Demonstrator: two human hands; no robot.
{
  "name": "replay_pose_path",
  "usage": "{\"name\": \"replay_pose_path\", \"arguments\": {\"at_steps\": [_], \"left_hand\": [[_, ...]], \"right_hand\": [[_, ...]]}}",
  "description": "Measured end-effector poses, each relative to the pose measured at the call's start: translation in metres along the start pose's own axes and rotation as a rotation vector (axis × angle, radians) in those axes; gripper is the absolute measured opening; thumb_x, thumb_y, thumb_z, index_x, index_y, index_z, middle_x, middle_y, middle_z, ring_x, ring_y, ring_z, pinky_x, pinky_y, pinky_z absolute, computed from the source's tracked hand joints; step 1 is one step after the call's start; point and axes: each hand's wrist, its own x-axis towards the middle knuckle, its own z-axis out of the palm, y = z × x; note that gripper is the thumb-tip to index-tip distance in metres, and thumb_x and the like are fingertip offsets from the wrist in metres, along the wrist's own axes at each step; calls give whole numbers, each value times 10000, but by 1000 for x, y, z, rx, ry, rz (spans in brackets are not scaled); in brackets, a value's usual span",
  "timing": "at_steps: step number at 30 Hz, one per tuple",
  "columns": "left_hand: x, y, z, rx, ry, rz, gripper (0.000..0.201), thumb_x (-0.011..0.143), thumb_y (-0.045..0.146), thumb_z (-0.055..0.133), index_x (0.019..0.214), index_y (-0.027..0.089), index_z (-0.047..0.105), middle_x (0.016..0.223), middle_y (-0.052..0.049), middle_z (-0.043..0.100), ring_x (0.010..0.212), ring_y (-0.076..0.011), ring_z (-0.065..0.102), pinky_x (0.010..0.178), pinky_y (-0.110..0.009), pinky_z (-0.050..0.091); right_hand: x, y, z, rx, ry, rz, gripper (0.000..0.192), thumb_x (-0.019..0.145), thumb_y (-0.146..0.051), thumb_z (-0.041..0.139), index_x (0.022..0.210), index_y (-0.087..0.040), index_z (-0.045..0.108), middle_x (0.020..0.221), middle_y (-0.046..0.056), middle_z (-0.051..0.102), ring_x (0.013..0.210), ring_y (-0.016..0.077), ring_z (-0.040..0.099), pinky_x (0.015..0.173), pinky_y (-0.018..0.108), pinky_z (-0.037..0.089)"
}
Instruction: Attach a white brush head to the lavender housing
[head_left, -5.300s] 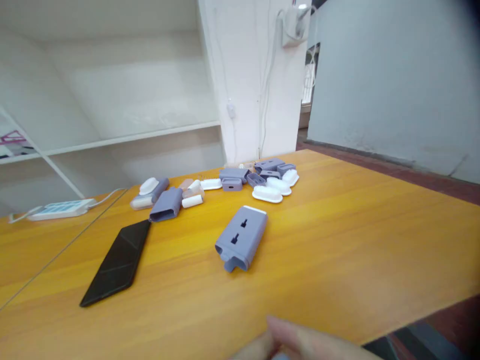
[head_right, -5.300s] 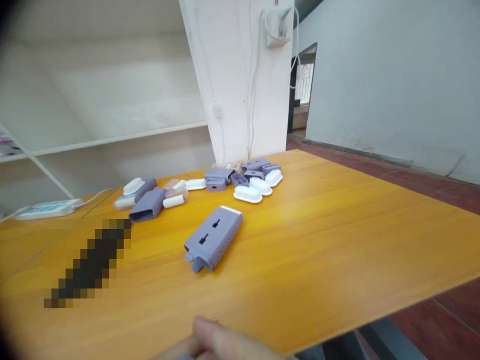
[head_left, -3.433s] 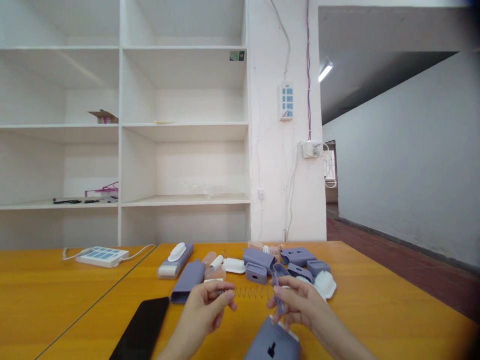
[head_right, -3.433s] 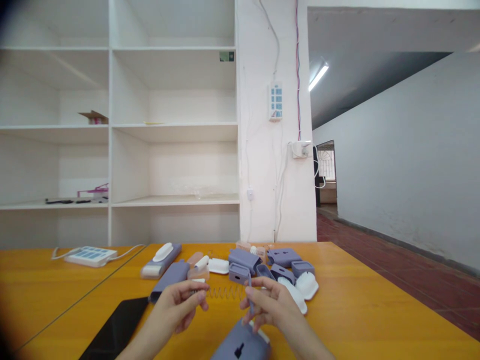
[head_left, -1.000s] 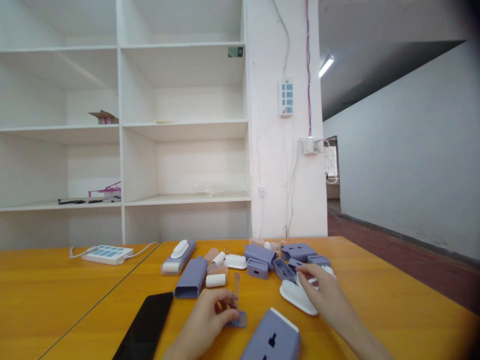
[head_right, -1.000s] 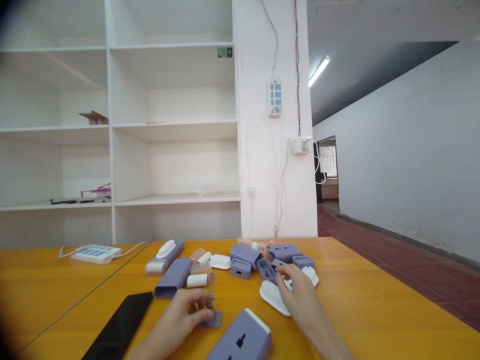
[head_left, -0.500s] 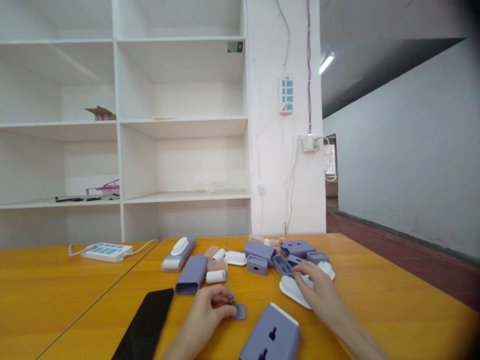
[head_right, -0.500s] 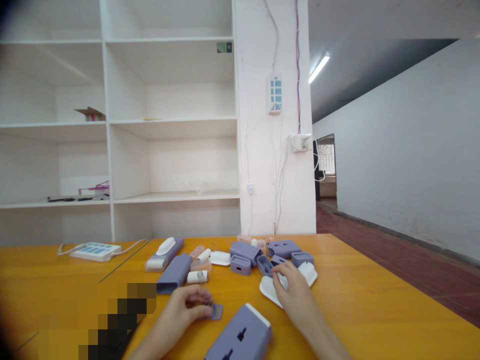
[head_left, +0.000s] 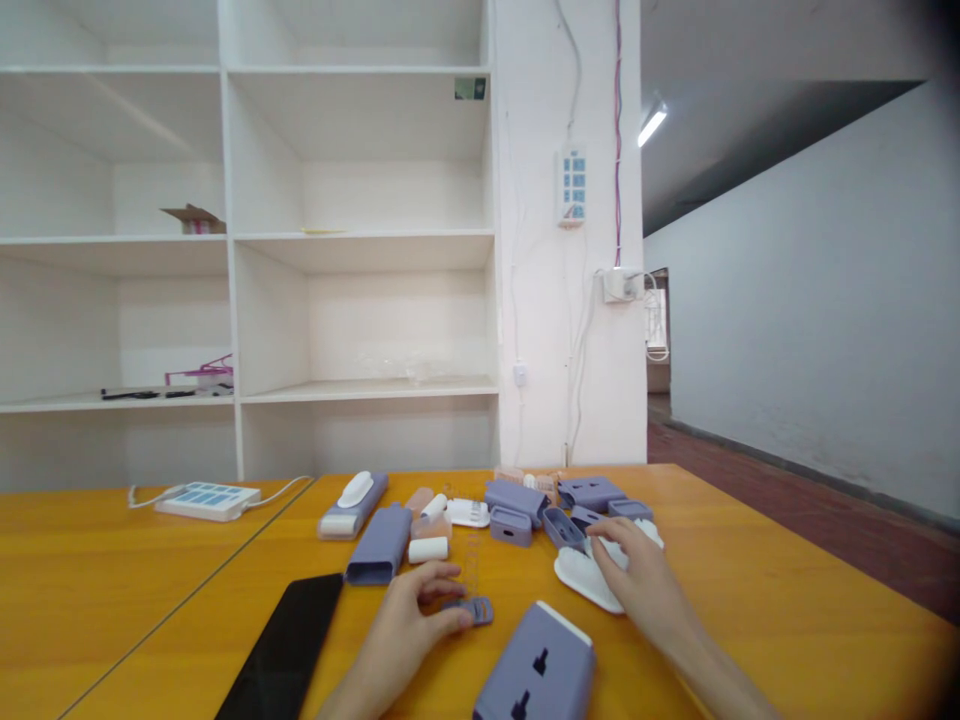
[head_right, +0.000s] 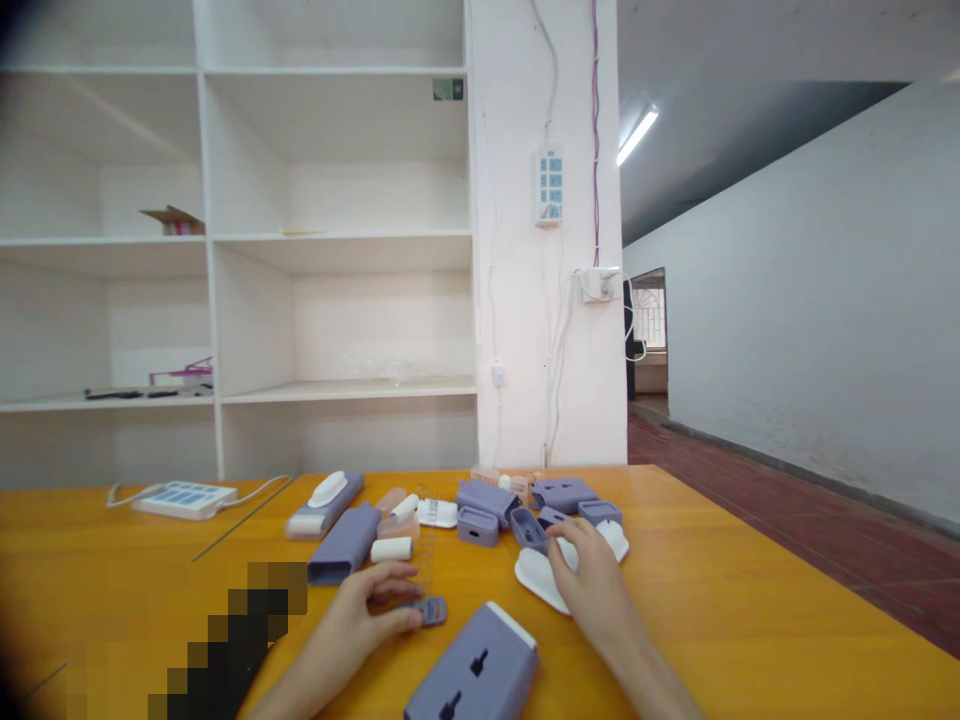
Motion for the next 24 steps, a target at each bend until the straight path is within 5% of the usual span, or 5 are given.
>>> {"name": "replay_pose_path", "arguments": {"at_steps": [13,24], "left_hand": [[3,1,-1,149,0,28,344,653,165,829,989,141,754,980,-122,805,966,-302,744,901,-393,571],[-4,10,-5,137,-94,51,405,773,241,758,1165,172,686,1208,-125,740,1155,-263,686,1027,-370,527]], "right_hand": [[5,40,-9,-79,86,91,151,980,-304,656,1026,-163,683,1071,46,706,978,214,686,883,431,570],[7,15,-11,-16,112,-3,163,989,-308,641,1064,-169,679,1104,53,701,1025,226,676,908,446,559]]}}
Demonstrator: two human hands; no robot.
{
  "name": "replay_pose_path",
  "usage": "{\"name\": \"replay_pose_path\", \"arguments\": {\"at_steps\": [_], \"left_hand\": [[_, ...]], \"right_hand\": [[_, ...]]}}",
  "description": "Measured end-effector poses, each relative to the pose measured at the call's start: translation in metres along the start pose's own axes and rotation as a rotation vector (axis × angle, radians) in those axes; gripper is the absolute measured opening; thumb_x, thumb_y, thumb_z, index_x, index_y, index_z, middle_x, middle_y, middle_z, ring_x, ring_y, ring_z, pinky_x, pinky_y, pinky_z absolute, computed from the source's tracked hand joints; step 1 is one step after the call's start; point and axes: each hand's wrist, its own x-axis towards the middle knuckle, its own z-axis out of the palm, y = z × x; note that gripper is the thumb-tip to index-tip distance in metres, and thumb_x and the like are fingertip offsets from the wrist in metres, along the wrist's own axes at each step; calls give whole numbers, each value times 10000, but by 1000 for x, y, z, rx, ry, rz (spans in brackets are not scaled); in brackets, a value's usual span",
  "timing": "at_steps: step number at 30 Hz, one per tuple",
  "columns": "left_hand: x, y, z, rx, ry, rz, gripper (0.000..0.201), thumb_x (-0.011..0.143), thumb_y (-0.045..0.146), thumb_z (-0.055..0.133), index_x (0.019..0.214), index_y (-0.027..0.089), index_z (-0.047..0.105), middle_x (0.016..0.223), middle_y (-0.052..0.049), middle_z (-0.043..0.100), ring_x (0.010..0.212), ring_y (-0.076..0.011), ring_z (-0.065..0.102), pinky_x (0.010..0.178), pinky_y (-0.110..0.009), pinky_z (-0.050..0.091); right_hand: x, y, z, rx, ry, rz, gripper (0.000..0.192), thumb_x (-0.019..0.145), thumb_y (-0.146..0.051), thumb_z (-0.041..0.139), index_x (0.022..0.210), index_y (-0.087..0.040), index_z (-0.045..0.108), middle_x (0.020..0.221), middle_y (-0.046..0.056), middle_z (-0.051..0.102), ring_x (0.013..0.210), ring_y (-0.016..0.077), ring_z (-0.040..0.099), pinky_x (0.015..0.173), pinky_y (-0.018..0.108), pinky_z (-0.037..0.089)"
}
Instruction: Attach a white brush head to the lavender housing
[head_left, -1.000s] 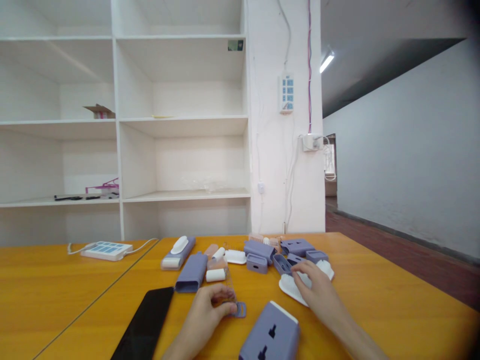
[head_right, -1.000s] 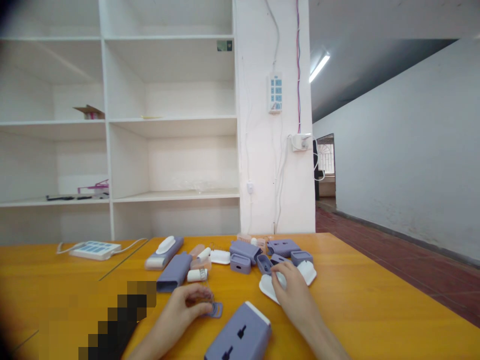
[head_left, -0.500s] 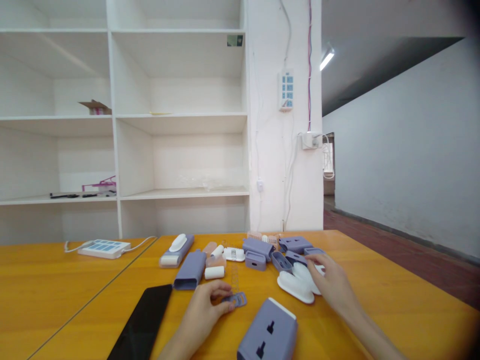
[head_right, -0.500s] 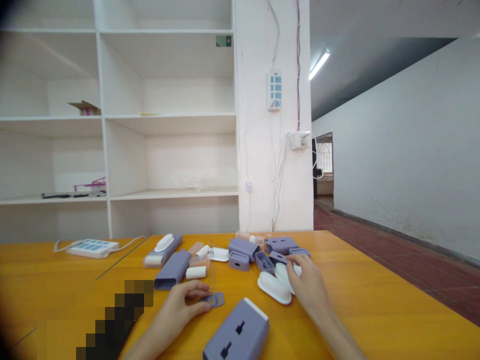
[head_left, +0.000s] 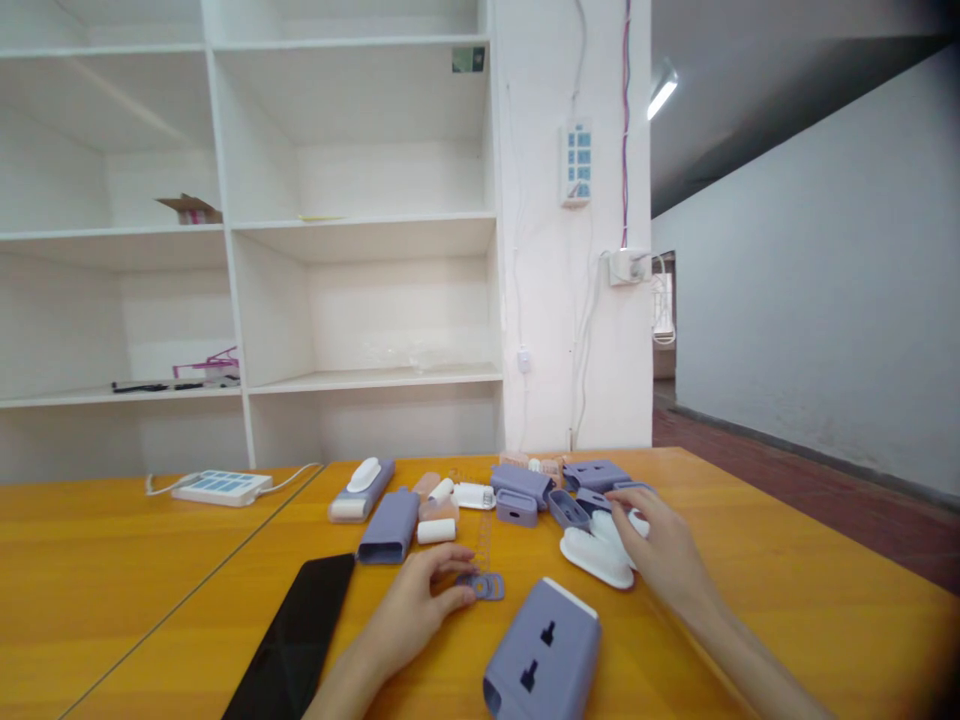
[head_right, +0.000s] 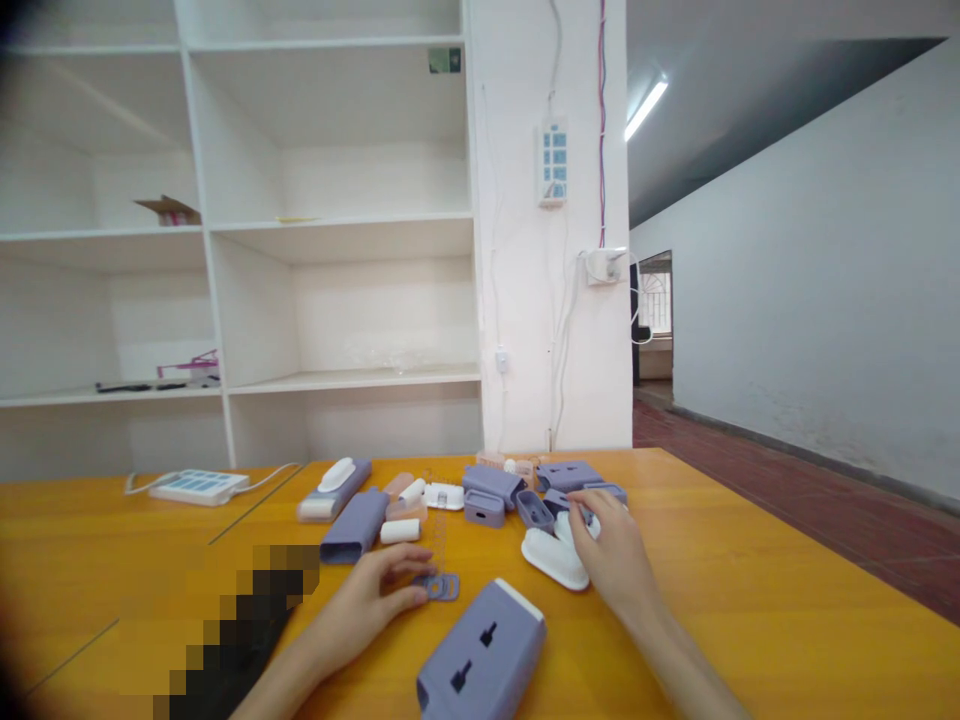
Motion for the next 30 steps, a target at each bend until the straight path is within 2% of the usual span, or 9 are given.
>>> {"name": "replay_pose_path", "arguments": {"at_steps": [7,9,12,16,18,20,24,27,30], "left_hand": [[-3,3,-5,156,65,-11,597,615,296,917,1169,188,721,1201,-110,742,1170,-303,651,1065,-379,460],[-2,10,-9,212,74,4,572,650,350,895,1174,192,727,1163,-94,754,1112,-292,669,964,-340,501],[1,27,-23,317,117,68,354,829,479,726,1050,206,769,1006,-48,778,959,-247,691,807,-281,501],[2,41,-58,521,384,64,468,991,552,409,954,217,733,874,-35,749,825,-234,660,723,-303,450],[1,36,-75,637,524,2,417,984,532,433,999,215,704,975,-64,746,921,-261,655,817,-345,442],[-1,26,-84,739,553,-59,342,958,469,512,1039,185,684,1092,-103,733,1020,-275,648,894,-383,441],[-1,9,-79,890,515,-161,397,924,468,541,1156,170,664,1218,-155,706,1156,-338,624,944,-478,436],[0,7,-67,959,504,-212,600,837,621,578,1257,196,627,1309,-183,677,1241,-420,572,966,-559,401],[1,10,-59,1001,501,-247,693,769,585,646,1316,164,579,1317,-211,673,1237,-436,576,990,-586,369]], "right_hand": [[-2,4,4,-10,-16,2,159,985,-310,647,1041,-165,682,1072,46,706,998,220,681,904,445,557],[-2,7,4,-11,-14,13,159,985,-310,648,1041,-165,683,1076,48,707,1000,221,681,898,442,561],[-3,10,4,-6,-5,19,160,988,-313,643,1043,-168,683,1081,48,706,1000,219,681,892,436,565],[-5,12,7,-4,35,8,177,990,-330,636,1048,-168,677,1079,49,701,992,219,678,895,440,558],[-6,11,10,-5,58,-13,186,991,-340,632,1050,-169,673,1089,51,696,1009,225,671,917,454,544],[-7,9,13,-3,71,-40,188,993,-345,626,1046,-170,669,1095,52,691,1020,228,664,930,461,534],[-10,-4,16,13,44,-104,170,1006,-332,601,1042,-177,663,1099,52,682,1022,225,655,927,452,529],[-12,-18,17,15,-22,-151,164,1006,-329,597,1055,-185,658,1110,53,672,1049,231,641,945,459,518],[-15,-27,20,-10,-125,-186,178,987,-349,625,1056,-189,661,1113,53,665,1053,236,632,941,461,516]]}}
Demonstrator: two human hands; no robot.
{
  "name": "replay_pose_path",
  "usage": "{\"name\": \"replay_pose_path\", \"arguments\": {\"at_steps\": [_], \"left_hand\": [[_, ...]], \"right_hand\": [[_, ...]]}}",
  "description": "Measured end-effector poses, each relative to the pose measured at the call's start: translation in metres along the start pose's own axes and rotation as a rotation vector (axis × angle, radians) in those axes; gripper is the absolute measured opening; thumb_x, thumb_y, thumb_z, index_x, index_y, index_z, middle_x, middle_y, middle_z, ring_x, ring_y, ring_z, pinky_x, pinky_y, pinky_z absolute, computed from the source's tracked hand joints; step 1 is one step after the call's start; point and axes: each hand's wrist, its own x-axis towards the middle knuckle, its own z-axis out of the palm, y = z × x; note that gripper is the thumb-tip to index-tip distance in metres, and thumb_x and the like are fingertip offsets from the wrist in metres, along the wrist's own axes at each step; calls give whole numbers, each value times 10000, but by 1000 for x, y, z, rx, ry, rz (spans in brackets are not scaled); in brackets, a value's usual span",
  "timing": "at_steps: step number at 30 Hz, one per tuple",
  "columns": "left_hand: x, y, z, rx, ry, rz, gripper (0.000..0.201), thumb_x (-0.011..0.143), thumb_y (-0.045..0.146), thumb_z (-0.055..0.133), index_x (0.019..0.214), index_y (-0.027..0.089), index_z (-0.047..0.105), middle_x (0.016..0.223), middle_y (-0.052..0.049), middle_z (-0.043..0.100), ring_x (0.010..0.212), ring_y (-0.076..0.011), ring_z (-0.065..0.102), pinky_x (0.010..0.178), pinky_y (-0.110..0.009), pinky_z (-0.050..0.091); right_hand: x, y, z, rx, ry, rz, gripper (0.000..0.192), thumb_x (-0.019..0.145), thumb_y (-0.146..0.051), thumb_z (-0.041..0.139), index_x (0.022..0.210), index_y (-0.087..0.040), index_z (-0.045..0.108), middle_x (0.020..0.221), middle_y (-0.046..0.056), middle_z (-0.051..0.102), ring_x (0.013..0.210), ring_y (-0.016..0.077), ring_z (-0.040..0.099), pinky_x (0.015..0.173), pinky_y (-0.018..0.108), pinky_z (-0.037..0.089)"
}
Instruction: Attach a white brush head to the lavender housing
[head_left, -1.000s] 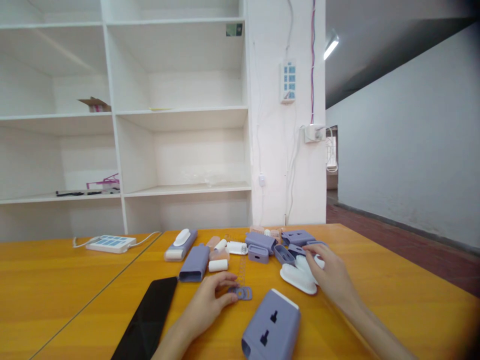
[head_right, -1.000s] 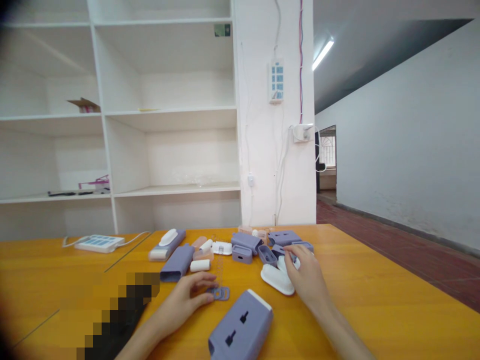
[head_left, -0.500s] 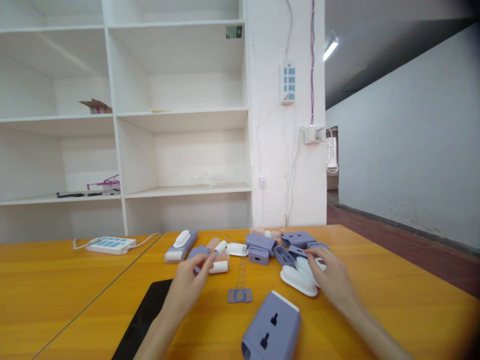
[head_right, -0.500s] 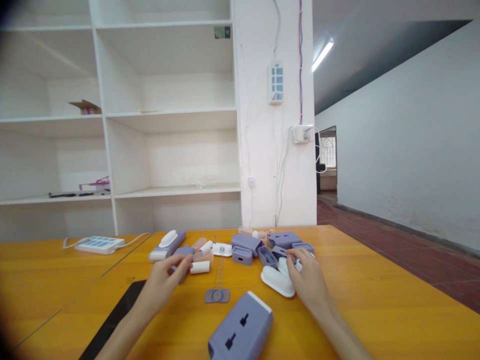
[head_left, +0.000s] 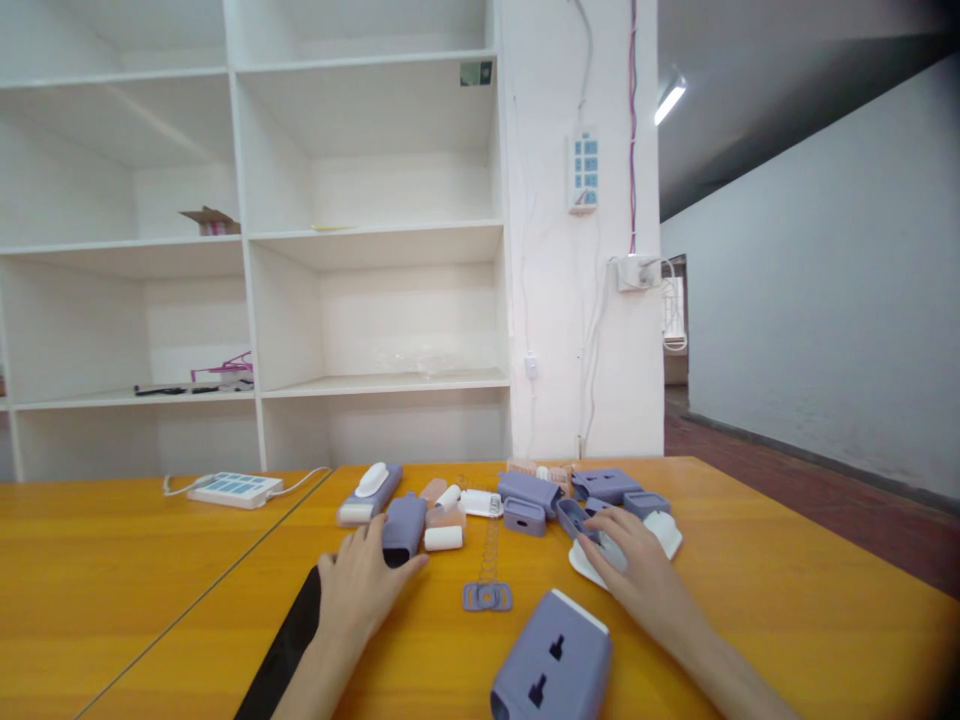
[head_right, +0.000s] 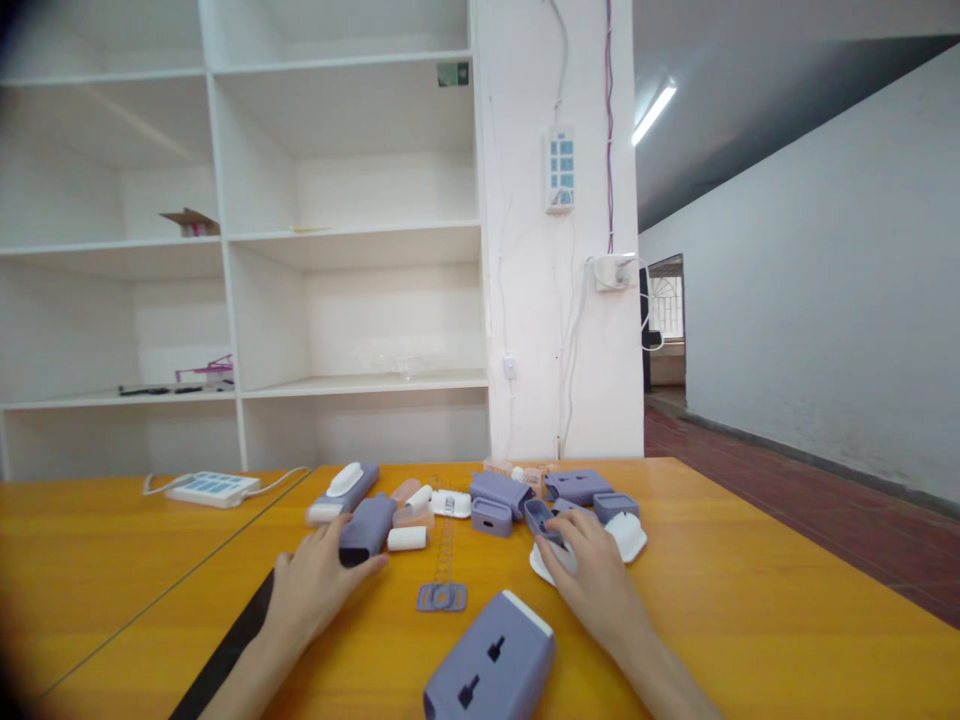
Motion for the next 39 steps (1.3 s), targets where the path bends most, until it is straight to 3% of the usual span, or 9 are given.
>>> {"name": "replay_pose_path", "arguments": {"at_steps": [4,9,15,22,27,29,32,37,39], "left_hand": [[1,3,-1,9,19,-19,580,813,455,601,1310,157,560,1257,-192,705,1192,-399,621,945,-489,416],[9,-2,-10,-40,101,-92,502,889,548,499,1260,214,546,1125,-142,743,1081,-356,685,828,-390,471],[8,-2,-11,9,132,-80,444,886,552,521,1173,217,576,1114,-146,730,1086,-379,664,846,-435,445],[1,7,0,60,87,15,331,881,443,573,1115,209,559,1172,-135,713,1119,-370,635,861,-452,389],[-3,8,11,60,64,45,321,844,428,643,1043,186,573,1060,-142,715,1027,-400,652,861,-508,403],[-3,9,12,39,93,64,363,861,446,632,1086,167,578,1139,-180,678,1092,-430,614,889,-554,407],[-5,13,12,-37,132,148,426,930,450,547,1229,146,551,1387,-235,537,1295,-449,477,989,-607,380],[-22,38,17,-243,-52,498,354,1026,365,387,1311,243,558,1477,-82,538,1413,-195,438,1192,-349,336],[-32,48,20,-295,-150,568,364,1006,303,421,1335,262,571,1456,-56,578,1390,-180,480,1196,-328,352]], "right_hand": [[-1,-3,4,-44,-122,-12,181,957,-347,664,1039,-186,668,1099,50,661,1010,230,635,909,452,527],[-1,-1,5,-93,-168,-1,204,958,-350,661,1095,-199,659,1146,58,652,1016,232,631,912,454,526],[0,-4,2,-137,-136,4,227,943,-373,677,1080,-193,659,1153,61,650,1043,242,625,921,460,520],[5,-3,-10,-231,-7,85,293,1013,-376,582,795,-183,617,866,6,653,826,170,635,798,364,536],[3,-6,-14,-257,-58,105,315,1009,-375,598,764,-178,623,809,-9,659,755,150,640,734,328,544],[4,-6,-17,-270,-65,123,309,1014,-363,592,772,-177,635,812,-8,668,760,150,647,738,327,548],[4,2,-25,-318,-37,175,234,1013,-342,596,864,-177,668,924,16,693,882,177,665,828,372,552],[-1,26,-34,-441,-27,339,155,978,-329,643,977,-178,680,1061,48,689,988,216,657,887,430,546],[-3,33,-32,-453,-52,374,165,979,-334,643,998,-174,678,1066,49,690,985,216,662,873,424,555]]}}
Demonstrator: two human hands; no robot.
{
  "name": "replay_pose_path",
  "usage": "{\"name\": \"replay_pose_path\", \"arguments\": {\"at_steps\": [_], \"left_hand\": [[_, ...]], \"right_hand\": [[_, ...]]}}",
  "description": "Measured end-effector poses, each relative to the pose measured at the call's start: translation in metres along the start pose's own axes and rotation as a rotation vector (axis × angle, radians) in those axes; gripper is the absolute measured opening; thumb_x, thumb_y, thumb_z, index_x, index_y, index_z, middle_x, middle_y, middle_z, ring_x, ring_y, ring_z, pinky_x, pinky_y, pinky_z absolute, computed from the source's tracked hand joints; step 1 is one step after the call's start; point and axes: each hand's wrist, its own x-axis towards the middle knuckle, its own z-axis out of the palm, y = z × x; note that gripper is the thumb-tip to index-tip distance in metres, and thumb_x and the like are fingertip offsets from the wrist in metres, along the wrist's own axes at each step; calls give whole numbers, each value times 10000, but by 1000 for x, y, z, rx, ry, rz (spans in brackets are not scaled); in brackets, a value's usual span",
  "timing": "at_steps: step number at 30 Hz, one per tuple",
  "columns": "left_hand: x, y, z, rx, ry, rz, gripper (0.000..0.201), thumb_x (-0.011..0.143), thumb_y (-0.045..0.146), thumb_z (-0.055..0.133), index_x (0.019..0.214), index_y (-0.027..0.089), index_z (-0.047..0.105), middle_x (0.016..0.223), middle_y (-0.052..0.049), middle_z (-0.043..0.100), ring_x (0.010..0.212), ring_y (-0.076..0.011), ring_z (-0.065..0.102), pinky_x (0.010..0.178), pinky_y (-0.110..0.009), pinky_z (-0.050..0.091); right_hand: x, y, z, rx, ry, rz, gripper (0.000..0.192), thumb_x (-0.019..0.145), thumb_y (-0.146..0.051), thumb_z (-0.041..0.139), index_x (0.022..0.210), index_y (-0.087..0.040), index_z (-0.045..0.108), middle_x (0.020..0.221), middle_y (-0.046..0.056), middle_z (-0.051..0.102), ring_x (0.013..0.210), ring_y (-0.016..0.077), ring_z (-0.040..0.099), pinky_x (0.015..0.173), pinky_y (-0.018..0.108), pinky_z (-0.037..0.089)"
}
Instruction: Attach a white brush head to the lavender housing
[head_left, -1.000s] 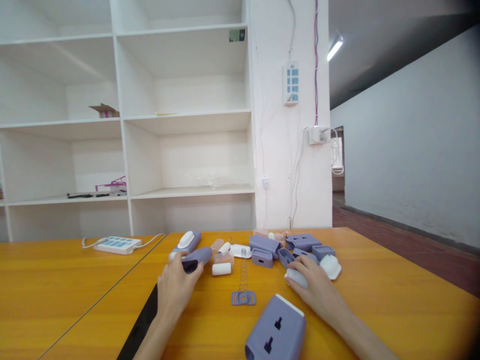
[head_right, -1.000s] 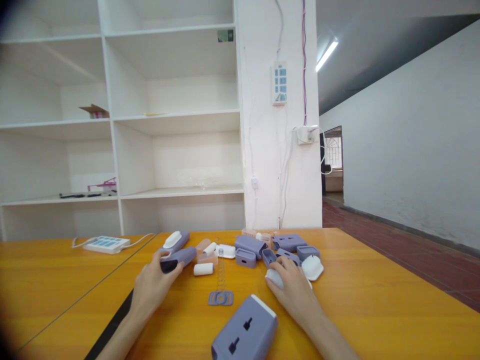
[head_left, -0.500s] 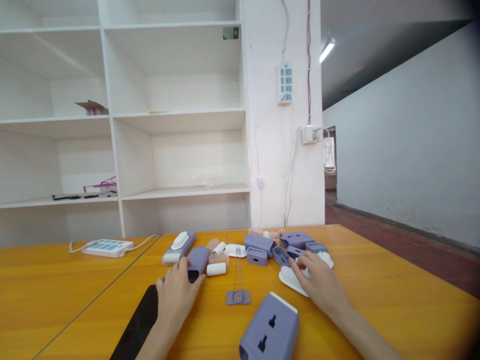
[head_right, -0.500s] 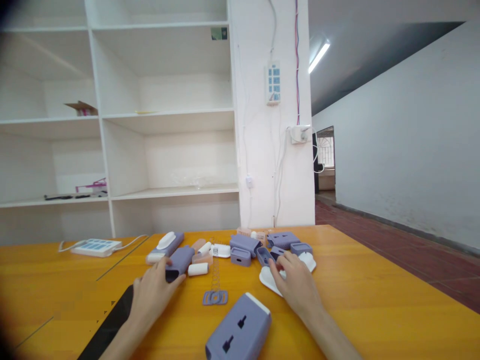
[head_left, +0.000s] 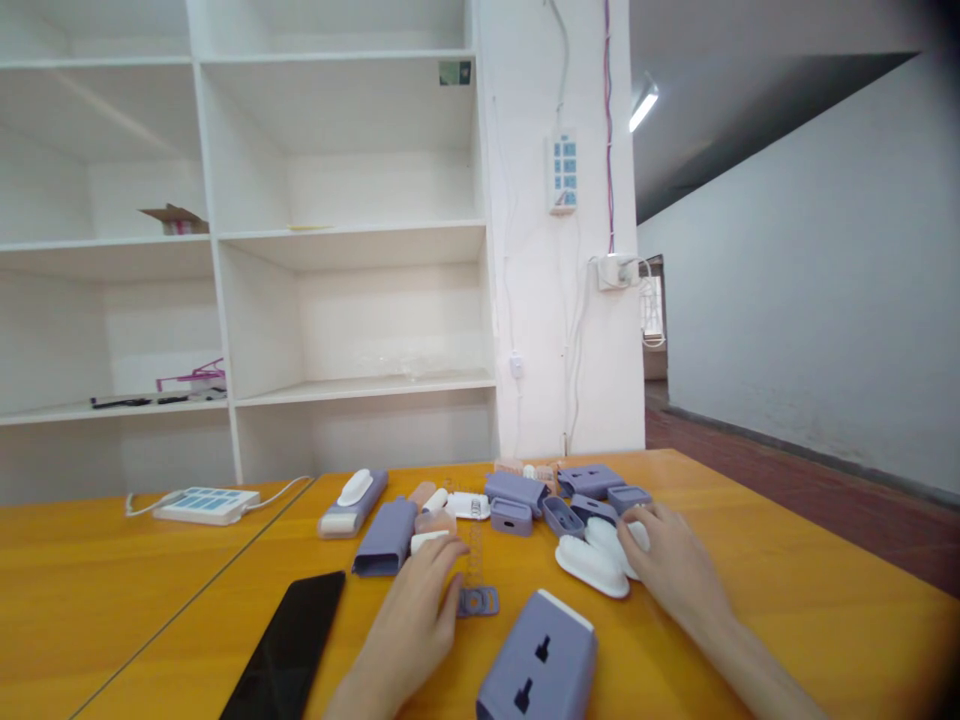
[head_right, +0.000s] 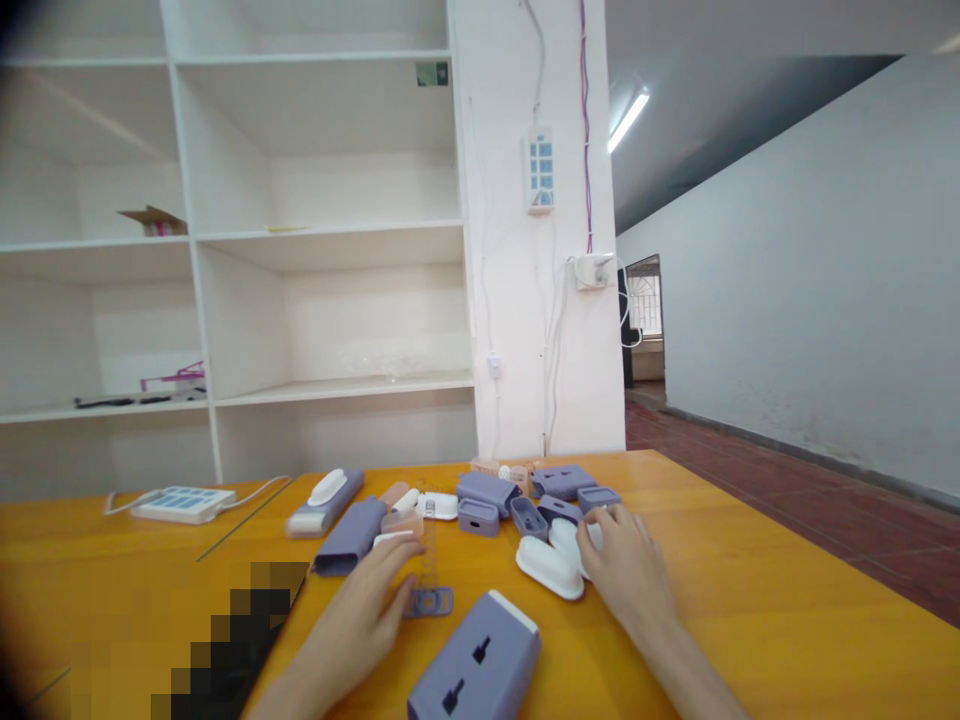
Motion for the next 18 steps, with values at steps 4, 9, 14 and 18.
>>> {"name": "replay_pose_path", "arguments": {"at_steps": [4,9,14,18], "left_hand": [[-7,8,7,-101,-75,-39,420,970,322,494,1369,228,585,1404,-98,633,1322,-269,557,1165,-451,409],[-9,0,15,-217,-106,-87,529,899,436,635,1388,243,578,1412,-100,635,1300,-318,568,1148,-500,411],[0,-4,28,-321,-107,-140,476,901,378,625,1344,206,600,1273,-100,733,1257,-327,599,1143,-521,382],[2,-6,27,-401,-115,-190,494,870,344,660,1336,197,589,1233,-88,756,1245,-299,622,1148,-480,381]], "right_hand": [[0,1,6,-2,-46,27,175,991,-340,630,1028,-176,679,1080,51,694,986,211,669,871,417,563],[2,8,7,-26,-56,109,197,992,-346,628,1095,-185,672,1144,67,683,1036,229,661,898,442,559],[2,15,9,31,-85,75,261,994,-398,621,1142,-187,662,1159,71,683,1010,223,672,875,430,571],[2,10,7,86,-79,19,270,977,-427,639,1084,-182,678,1153,71,684,1037,233,662,903,447,555]]}}
